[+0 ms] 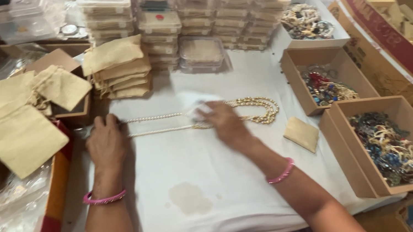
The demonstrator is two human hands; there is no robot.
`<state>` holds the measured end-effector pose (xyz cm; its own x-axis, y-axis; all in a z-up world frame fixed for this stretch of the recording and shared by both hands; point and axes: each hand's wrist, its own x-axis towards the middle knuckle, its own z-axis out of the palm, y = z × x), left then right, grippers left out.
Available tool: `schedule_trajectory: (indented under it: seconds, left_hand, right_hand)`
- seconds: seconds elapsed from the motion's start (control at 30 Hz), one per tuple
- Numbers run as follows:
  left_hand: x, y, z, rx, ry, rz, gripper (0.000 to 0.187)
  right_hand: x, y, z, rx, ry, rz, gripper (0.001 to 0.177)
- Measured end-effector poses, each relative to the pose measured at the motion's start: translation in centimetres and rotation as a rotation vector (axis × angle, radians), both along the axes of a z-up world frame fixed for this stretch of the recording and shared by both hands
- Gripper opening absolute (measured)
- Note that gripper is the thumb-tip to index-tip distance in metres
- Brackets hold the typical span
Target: The person cleans a small silver ring with a white cloth, places it into a clear plastic box, and then puts the box into a beige drawstring pouch. They then pick up a long pearl necklace, clean it with the cloth, and place it into a plastic box.
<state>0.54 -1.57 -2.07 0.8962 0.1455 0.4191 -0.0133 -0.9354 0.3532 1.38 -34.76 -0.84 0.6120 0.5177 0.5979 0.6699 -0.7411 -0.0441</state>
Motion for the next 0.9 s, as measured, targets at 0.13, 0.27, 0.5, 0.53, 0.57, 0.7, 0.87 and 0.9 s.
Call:
schedule_trajectory:
  seconds: [0.13,0.27,0.5,0.53,0.57,0.7,0.87,0.9]
  left_hand:
    - [0.0,0.4,-0.4,-0.006,0.040,0.022,0.014]
    - [-0.4,0.5,1.0,-0.050,0.077,-0.004,0.022]
    - [0.1,0.7,0.8,0.017,0.141,-0.016,0.028]
    - [-0.2,0.6,1.0,0.016,0.142,-0.019,0.028]
    - [-0.4,0.5,1.2,0.021,0.138,-0.017,0.026]
    - [-0.8,0.7,1.3,0.004,0.113,-0.008,0.024]
    - [-0.6,0.7,1.2,0.016,0.117,-0.005,0.026]
    - [-0.6,0.6,1.4,0.013,0.109,-0.012,0.025]
  right_hand:
    - [0.9,-1.1,-0.2,-0.095,0.095,0.027,0.057]
    - [3.1,-8.2,-2.4,0.030,0.222,-0.288,0.042]
    - [2.8,-10.9,-1.9,-0.058,-0.088,-0.646,0.050]
    - [2.4,-9.5,-1.7,-0.060,-0.088,-0.650,0.050]
    - [2.1,-8.2,-1.5,-0.007,-0.067,-0.478,0.045]
    - [1.7,-6.1,-0.4,-0.072,0.034,-0.154,0.054]
    - [4.0,-13.1,-2.4,-0.070,0.179,-0.685,0.030]
    - [3.9,-13.5,-2.3,-0.086,0.117,-0.751,0.032]
